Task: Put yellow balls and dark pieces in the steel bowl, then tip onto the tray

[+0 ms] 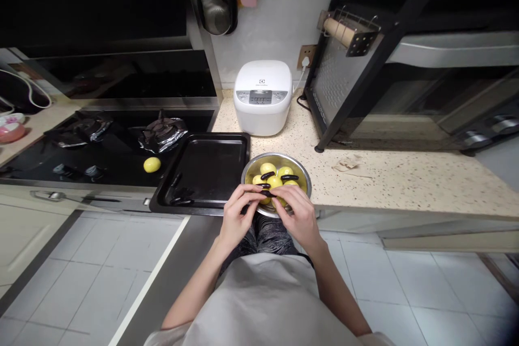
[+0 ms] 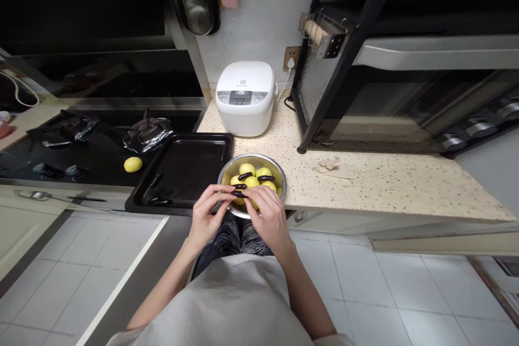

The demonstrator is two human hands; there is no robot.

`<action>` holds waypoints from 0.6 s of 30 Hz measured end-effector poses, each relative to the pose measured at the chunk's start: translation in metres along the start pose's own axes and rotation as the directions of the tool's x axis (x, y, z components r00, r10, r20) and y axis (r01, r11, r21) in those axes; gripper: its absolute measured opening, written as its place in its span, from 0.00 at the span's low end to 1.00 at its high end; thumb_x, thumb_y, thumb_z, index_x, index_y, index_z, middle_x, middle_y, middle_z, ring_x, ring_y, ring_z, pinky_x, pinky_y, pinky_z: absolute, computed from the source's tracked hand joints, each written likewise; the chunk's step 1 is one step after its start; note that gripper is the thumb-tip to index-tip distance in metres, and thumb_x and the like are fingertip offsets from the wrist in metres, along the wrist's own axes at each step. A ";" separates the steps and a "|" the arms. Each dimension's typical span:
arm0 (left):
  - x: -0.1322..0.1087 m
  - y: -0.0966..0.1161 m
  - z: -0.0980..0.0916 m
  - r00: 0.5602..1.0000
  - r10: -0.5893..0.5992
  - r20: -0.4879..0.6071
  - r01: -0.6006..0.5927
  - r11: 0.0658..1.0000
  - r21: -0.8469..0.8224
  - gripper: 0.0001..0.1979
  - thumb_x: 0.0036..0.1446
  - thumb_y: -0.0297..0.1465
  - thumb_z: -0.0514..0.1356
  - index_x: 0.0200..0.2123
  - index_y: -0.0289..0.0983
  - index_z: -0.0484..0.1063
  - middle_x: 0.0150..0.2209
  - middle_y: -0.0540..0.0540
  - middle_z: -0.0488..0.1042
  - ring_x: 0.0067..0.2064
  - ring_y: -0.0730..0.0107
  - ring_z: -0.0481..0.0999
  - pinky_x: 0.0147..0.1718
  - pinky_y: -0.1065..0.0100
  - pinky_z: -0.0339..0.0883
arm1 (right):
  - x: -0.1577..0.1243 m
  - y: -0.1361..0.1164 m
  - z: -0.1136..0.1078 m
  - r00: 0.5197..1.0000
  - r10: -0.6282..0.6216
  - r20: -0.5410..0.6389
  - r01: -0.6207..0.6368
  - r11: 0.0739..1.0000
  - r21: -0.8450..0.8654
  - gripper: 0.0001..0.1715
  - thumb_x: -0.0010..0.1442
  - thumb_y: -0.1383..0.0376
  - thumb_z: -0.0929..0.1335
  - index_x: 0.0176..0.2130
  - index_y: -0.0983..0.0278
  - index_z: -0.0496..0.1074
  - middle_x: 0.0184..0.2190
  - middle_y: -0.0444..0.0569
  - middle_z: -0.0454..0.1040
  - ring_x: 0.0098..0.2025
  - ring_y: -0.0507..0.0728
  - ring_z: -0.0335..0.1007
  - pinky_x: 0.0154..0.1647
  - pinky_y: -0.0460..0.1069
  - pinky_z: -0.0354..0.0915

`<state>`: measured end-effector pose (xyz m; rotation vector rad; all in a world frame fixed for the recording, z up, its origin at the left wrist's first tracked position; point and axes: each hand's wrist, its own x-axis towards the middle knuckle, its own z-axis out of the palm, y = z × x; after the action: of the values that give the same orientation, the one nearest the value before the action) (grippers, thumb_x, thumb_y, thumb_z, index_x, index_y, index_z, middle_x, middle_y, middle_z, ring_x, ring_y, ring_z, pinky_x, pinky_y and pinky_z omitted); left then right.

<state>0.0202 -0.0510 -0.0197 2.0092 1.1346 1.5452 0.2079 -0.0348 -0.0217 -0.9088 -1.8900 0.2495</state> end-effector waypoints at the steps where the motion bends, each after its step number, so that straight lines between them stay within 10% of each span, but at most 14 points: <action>1: 0.000 0.000 -0.001 1.000 -0.002 -0.007 0.002 1.000 0.021 0.11 0.68 0.22 0.61 0.46 0.41 0.80 0.48 0.44 0.78 0.52 0.64 0.79 0.54 0.61 0.74 | 0.001 0.000 0.000 1.000 0.018 -0.024 -0.018 1.000 -0.015 0.10 0.70 0.71 0.67 0.48 0.59 0.76 0.42 0.50 0.81 0.47 0.59 0.77 0.51 0.58 0.73; 18: 0.002 0.001 -0.013 0.999 0.054 -0.001 -0.054 0.992 0.114 0.10 0.68 0.22 0.60 0.45 0.40 0.79 0.52 0.42 0.76 0.53 0.64 0.78 0.52 0.61 0.74 | 0.030 0.018 0.018 0.982 0.138 -0.130 -0.178 0.907 -0.381 0.11 0.73 0.65 0.63 0.40 0.61 0.74 0.38 0.50 0.79 0.42 0.62 0.70 0.45 0.56 0.62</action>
<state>0.0087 -0.0524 -0.0140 2.1281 1.2041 1.5433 0.1943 0.0020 -0.0189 -1.3228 -1.8046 -0.0848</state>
